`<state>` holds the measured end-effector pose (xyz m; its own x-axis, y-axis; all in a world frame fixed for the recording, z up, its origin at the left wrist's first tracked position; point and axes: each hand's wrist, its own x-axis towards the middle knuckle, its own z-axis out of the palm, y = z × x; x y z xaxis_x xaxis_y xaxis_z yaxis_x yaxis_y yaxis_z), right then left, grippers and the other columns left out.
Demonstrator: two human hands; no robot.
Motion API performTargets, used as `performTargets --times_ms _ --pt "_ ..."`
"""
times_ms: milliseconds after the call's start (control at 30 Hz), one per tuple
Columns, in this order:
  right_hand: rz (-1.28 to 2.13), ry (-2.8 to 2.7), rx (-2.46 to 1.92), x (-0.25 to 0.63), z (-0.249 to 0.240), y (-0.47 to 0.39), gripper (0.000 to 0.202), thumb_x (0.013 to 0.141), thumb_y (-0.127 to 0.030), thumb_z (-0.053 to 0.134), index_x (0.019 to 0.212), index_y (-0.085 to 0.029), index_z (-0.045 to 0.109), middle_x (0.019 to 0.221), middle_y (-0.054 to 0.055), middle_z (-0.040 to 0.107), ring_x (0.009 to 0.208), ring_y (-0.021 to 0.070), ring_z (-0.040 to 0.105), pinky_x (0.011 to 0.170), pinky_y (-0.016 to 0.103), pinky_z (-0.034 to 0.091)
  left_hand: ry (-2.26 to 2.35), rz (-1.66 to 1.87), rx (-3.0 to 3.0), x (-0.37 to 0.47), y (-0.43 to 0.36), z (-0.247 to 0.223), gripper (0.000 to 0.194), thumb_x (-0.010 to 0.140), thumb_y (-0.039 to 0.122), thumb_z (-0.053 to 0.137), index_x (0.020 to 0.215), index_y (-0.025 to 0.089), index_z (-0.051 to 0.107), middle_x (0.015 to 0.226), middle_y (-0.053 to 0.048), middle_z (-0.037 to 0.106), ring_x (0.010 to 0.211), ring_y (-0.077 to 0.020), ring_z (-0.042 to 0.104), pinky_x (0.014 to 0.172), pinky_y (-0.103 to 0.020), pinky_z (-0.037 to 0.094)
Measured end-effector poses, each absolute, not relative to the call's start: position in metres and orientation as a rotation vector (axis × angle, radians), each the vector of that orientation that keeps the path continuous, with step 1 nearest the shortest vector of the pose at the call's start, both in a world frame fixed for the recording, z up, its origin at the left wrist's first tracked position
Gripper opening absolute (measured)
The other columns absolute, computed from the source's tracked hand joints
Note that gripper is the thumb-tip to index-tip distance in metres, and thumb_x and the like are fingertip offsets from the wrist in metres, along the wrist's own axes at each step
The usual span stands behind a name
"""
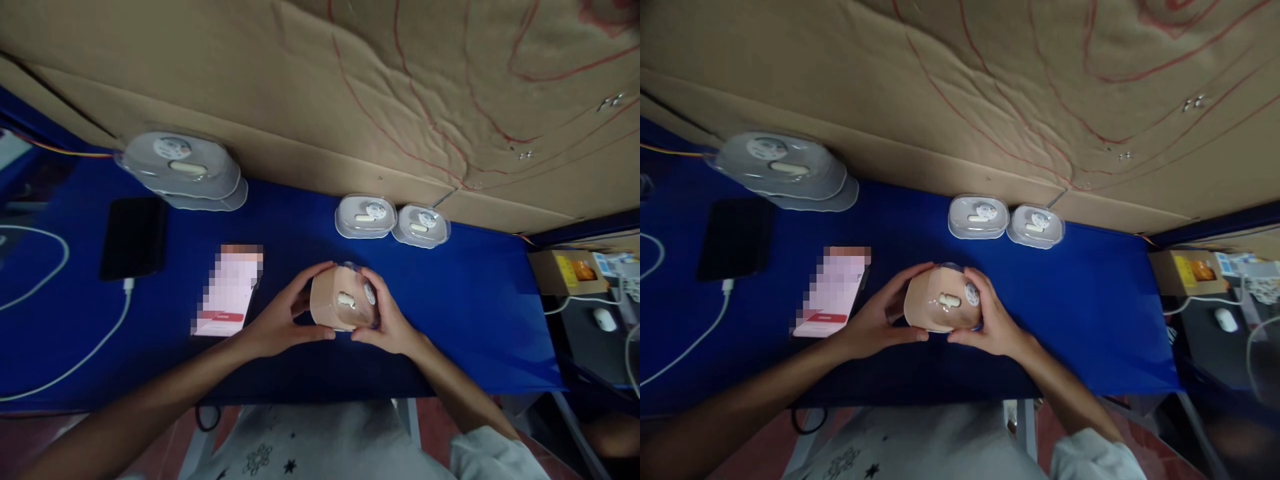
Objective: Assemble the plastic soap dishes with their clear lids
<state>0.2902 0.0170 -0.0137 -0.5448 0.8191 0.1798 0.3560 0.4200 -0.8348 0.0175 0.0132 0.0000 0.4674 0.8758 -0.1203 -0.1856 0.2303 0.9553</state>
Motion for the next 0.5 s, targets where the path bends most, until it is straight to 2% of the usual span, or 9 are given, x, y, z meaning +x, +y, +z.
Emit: performTargets --times_ms 267,400,500 --pt "0.796 -2.299 -1.007 0.2939 -0.0127 0.0158 0.134 0.074 -0.078 0.081 0.173 -0.034 0.005 0.169 0.022 0.032 0.157 0.0469 0.038 0.122 0.07 0.043 0.813 0.876 1.253 0.0152 0.0146 0.0012 0.107 0.069 0.025 0.102 0.158 0.052 0.049 0.171 -0.005 0.046 0.154 -0.0399 0.049 0.115 -0.057 0.056" --pt "0.726 -2.347 -1.034 0.29 -0.0113 0.0135 0.136 0.076 -0.076 0.082 0.174 -0.033 -0.002 0.169 0.024 0.032 0.156 0.0486 0.038 0.12 0.072 0.044 0.801 0.875 1.288 0.0148 0.0146 0.0026 0.104 0.073 0.026 0.099 0.159 0.052 0.047 0.17 -0.006 0.045 0.153 -0.0398 0.049 0.115 -0.058 0.055" --pt "0.731 -2.341 -1.034 0.2878 -0.0083 0.0135 0.133 0.078 -0.072 0.083 0.174 -0.035 -0.002 0.168 0.023 0.032 0.156 0.0481 0.038 0.12 0.072 0.044 0.808 0.864 1.329 0.0156 0.0144 0.0016 0.101 0.076 0.029 0.098 0.16 0.049 0.046 0.17 -0.008 0.045 0.153 -0.0405 0.049 0.116 -0.059 0.054"
